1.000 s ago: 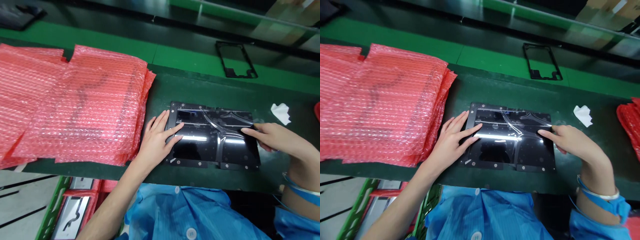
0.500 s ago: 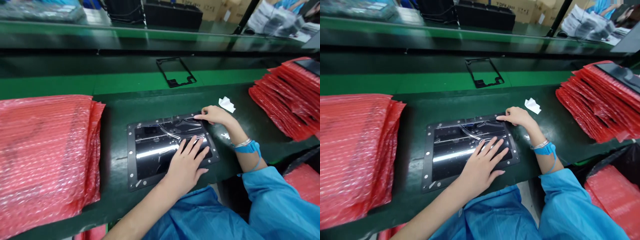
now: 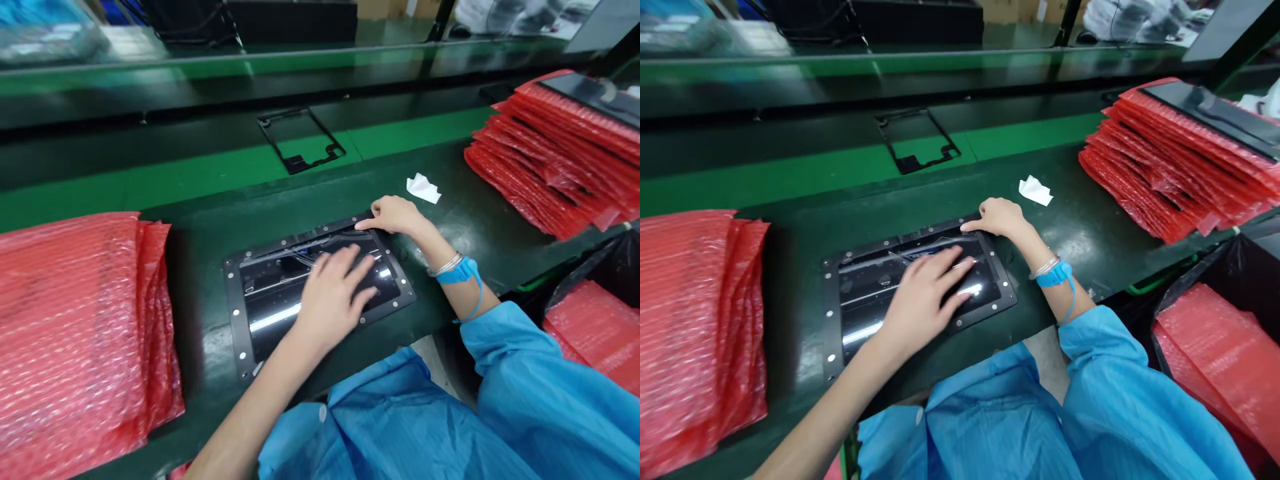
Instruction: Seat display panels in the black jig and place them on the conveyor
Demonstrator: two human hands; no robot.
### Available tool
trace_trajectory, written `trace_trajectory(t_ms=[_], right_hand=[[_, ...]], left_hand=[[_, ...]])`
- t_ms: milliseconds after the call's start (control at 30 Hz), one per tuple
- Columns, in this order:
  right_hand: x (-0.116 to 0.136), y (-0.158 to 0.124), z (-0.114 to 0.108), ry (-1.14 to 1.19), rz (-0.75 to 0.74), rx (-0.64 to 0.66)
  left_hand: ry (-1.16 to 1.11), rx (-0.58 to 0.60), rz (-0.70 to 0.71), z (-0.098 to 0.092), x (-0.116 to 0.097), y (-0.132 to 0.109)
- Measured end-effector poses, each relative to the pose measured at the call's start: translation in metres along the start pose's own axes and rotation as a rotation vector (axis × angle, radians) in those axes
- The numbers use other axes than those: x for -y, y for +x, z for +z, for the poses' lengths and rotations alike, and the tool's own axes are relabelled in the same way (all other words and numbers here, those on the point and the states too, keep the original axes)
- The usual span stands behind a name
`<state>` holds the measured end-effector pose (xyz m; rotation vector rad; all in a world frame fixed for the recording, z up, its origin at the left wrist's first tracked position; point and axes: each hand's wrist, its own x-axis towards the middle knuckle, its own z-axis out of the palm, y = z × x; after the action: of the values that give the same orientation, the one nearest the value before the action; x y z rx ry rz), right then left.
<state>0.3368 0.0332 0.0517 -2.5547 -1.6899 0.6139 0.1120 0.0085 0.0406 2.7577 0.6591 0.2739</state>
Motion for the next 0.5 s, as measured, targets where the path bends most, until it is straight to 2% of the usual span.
trace_trajectory(t_ms=[100, 233, 367, 433, 500], right_hand=[[-0.002, -0.011, 0.013, 0.039, 0.01, -0.154], [-0.002, -0.023, 0.023, 0.209, 0.056, -0.235], [-0.01, -0.025, 0.029, 0.463, 0.018, -0.186], [-0.015, -0.023, 0.033, 0.634, -0.065, -0.099], [-0.015, -0.024, 0.034, 0.844, -0.035, 0.015]], left_hand=[[0.024, -0.175, -0.284, -0.005, 0.022, 0.004], [-0.058, -0.217, -0.366, -0.012, 0.032, 0.004], [-0.008, -0.306, -0.417, -0.018, 0.028, -0.002], [0.008, -0.348, -0.421, -0.02, 0.025, -0.005], [-0.035, -0.395, -0.394, -0.024, 0.021, -0.01]])
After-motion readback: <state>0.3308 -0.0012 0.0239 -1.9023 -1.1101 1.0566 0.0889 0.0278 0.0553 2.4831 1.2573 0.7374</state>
